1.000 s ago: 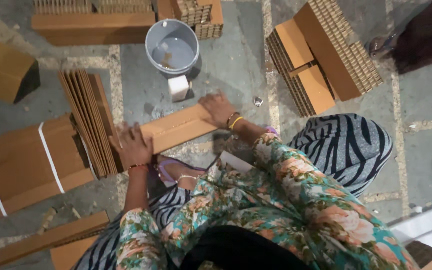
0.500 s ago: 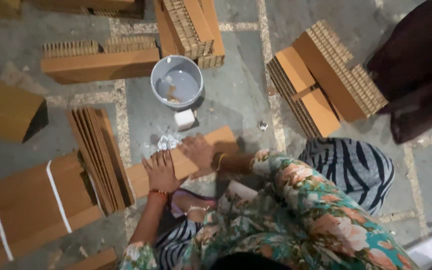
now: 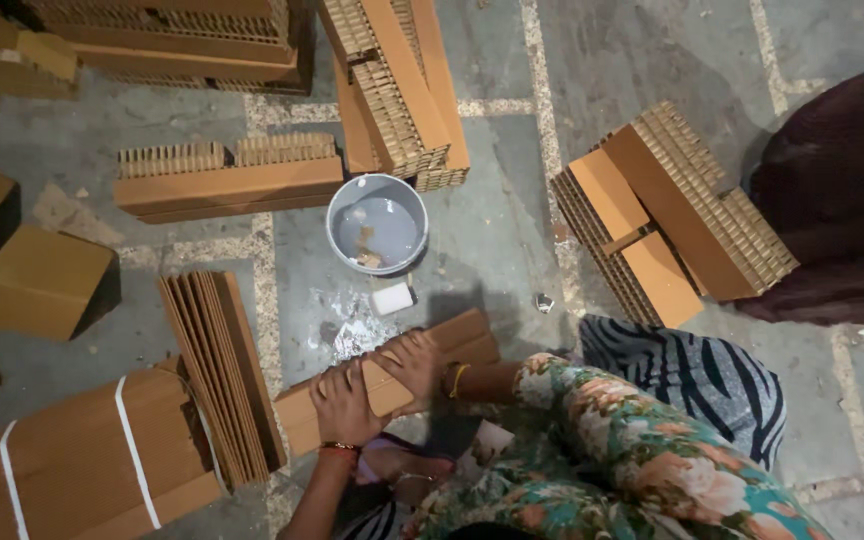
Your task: The person folds cardboard components and inserts white foam blocks into them by hand.
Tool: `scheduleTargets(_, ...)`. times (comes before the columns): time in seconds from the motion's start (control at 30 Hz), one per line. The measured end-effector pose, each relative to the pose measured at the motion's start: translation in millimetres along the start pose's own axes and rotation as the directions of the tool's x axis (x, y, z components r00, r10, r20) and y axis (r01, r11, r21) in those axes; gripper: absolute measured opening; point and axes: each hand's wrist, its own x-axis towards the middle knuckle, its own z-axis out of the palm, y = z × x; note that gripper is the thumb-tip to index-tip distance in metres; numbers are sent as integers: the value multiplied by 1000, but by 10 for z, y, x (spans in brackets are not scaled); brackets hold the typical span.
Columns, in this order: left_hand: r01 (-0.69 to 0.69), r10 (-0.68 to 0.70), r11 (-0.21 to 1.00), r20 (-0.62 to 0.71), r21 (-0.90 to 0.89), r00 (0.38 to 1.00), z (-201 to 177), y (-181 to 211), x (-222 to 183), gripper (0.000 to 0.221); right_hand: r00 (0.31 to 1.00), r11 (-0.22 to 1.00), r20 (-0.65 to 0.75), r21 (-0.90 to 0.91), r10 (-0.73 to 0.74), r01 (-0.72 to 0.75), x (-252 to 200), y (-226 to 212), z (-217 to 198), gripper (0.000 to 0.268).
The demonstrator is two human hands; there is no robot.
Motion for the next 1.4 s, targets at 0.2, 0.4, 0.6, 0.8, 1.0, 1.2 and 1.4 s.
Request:
scheduleTargets(0.2,4,-11,987,44,162,999,49,8,-36,109,985,997,172,-79,14,-1,90,-54,-170,115)
scheduleTargets(0.4,-19,20,991,-5,132,1000,148,-49,-67,115,972,997,221,-23,76,-73,152,-114,-307,115)
scheduleTargets(0.6,-236,236,938,32,253,971,-29,-328,-175,117,976,995,217,-89,-14,34,-3,64,-188,119)
scheduleTargets(0.8,-106,103,963,22,247,994,-268,-548,-327,109,996,849,79,-524,-28,66,-631,828,24,89)
scheduleTargets(1.0,-91,88,979,23,180,996,-230,-586,-368,109,920,967,307,-146,243,-207,-444,435,-569,99)
scheduleTargets(1.2,-131,142,980,-69,150,987,-262,-586,-328,104,966,946,248,-324,67,18,-510,565,-395,81)
scheduleTargets(1.4,-113,120,988,-64,103,991,-281,-561,-308,101,953,924,291,-380,80,38,-602,675,-244,74)
